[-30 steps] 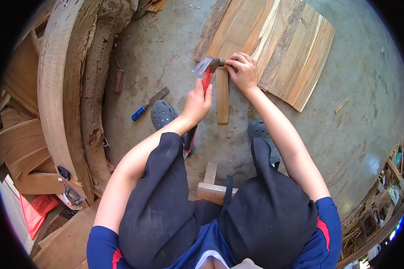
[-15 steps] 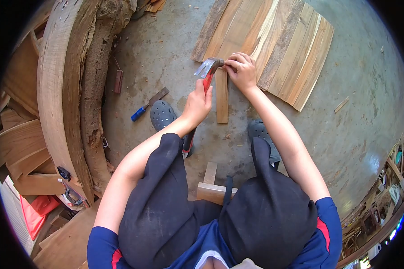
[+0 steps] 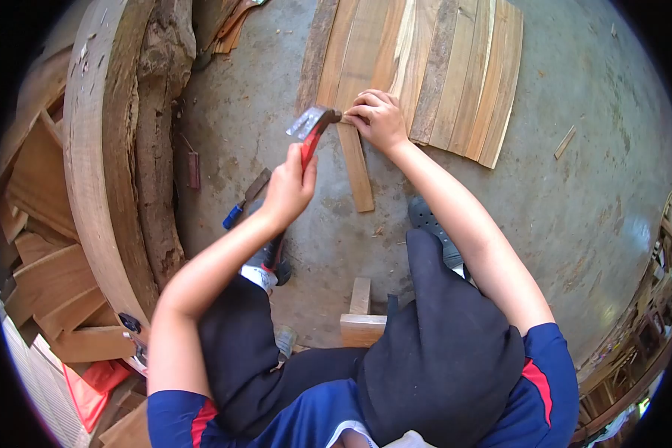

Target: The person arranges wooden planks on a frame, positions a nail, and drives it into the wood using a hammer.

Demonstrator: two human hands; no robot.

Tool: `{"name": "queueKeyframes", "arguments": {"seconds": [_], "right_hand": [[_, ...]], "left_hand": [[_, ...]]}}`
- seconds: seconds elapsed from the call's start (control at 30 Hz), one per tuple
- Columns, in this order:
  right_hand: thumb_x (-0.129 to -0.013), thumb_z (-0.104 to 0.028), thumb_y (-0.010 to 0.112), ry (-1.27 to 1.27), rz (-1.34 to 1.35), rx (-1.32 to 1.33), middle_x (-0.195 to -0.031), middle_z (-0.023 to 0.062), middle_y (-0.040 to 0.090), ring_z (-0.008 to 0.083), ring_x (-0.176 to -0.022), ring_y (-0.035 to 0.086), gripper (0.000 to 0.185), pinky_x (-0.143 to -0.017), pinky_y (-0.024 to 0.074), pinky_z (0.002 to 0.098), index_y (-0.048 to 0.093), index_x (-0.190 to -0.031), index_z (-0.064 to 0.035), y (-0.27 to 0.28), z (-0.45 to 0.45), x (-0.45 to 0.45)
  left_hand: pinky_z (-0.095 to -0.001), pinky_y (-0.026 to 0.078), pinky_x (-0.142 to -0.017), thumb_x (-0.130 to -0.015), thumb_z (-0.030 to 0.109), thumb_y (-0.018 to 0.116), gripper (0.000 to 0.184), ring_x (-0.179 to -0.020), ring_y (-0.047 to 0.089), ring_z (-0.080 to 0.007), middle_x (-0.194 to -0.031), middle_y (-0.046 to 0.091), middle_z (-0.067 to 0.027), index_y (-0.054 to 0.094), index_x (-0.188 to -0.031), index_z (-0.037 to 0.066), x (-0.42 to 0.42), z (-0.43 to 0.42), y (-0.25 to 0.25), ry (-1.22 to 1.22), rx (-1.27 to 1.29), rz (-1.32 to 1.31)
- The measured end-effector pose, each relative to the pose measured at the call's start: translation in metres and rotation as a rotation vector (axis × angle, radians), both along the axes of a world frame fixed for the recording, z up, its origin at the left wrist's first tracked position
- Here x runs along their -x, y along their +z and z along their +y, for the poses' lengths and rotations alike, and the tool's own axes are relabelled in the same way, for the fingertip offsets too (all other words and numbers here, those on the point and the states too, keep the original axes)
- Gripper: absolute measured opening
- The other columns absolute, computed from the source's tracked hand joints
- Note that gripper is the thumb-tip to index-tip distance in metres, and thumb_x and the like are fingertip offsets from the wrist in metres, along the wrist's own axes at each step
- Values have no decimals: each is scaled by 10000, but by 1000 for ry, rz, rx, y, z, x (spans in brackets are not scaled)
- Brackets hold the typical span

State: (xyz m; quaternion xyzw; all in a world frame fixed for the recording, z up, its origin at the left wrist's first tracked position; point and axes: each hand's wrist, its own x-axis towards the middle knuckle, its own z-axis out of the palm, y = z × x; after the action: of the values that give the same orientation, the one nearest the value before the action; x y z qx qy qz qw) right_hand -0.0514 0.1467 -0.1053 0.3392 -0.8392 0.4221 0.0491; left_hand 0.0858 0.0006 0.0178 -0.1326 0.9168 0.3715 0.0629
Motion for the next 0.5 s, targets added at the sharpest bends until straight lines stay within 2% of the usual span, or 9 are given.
{"name": "queueKeyframes", "arguments": {"seconds": [0.03,0.1,0.3,0.5], "right_hand": [[-663,-230,706,1,0,-3,-848,-32,614,166,-961,548,93,-846,383,339,674,-702,-151,1,0,0],[-660,-221,701,-6,-20,-5,-850,-34,611,163,-970,545,95,-853,379,342,672,-709,-146,4,1,0],[-634,-166,683,30,-38,-47,-866,-34,607,154,-979,540,111,-858,380,343,669,-740,-137,3,3,1],[-657,-217,703,16,-19,-13,-830,-46,614,153,-953,555,84,-845,389,339,673,-697,-150,2,0,1]], "left_hand": [[-505,430,-514,-864,125,517,222,-647,560,-450,-693,567,-264,388,-1018,30,-1,3,-8,-13,39,24],[-466,433,-549,-878,124,503,210,-682,569,-442,-706,563,-244,398,-1039,41,-3,13,-21,23,18,20],[-488,423,-551,-877,117,499,217,-689,559,-462,-704,557,-268,385,-1031,15,0,33,-40,93,18,-18],[-484,411,-521,-884,118,490,188,-669,556,-463,-694,558,-265,388,-1005,16,1,32,-38,173,7,44]]}}
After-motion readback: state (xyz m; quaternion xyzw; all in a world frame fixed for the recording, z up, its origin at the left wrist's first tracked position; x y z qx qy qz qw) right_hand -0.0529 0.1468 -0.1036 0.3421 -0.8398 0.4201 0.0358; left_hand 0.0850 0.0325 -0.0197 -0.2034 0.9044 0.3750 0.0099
